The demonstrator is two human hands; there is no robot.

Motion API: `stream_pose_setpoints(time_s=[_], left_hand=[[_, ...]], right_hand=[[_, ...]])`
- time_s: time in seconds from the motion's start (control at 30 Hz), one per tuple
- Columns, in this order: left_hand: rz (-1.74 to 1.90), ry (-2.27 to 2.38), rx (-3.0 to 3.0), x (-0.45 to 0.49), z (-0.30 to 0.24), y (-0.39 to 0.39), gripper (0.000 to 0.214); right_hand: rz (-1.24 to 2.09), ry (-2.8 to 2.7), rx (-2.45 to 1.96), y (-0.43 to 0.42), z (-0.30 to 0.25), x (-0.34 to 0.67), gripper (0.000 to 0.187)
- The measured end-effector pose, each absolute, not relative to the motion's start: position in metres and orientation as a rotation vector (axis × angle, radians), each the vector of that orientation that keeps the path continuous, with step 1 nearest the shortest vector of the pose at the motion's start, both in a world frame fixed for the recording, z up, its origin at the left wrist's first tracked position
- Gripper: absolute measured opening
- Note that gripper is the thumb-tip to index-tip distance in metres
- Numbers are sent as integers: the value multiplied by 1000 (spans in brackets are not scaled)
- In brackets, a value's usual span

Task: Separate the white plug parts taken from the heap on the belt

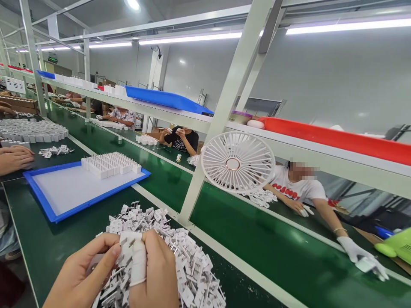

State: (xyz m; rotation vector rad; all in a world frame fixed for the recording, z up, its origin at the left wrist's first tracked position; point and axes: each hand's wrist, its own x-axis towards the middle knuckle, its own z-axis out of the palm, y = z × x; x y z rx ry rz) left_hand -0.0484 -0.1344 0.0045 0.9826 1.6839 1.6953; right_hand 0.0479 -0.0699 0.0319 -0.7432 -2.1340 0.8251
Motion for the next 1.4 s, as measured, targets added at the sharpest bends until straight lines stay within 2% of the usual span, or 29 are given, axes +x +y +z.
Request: stream_pose_setpoints(time_s=[0.3,0.5,0.63,0.87,0.97,1.07,1.27,1.4], left_hand=[[1767,1693,932,-34,12,-133,30],[1769,1680,915,-34,12,-131,29],[1756,1652,879,-35,10,-130,29],[1769,1669,926,-32,10,-131,31],[1750,1748,981,-45,4,-127,30],[1646,2016,1107,-78,-10,-115,29],[1414,2252,1230,-142,-52,-78,21],[1337,2338,1220,-167,-61,-83,16]], right_hand=[[1096,-2028,-829,-64,33,43,29],[988,-1871,-985,-64,31,43,27],[1062,-1858,-967,-59,36,48,35],[1101,-1927,-909,-56,41,50,34],[1045,-2086,-889,-54,40,52,29],[942,-2172,-957,-49,39,61,21],[892,-2086,-1000,-43,47,74,26],[648,-2136,-1028,-48,59,117,17]])
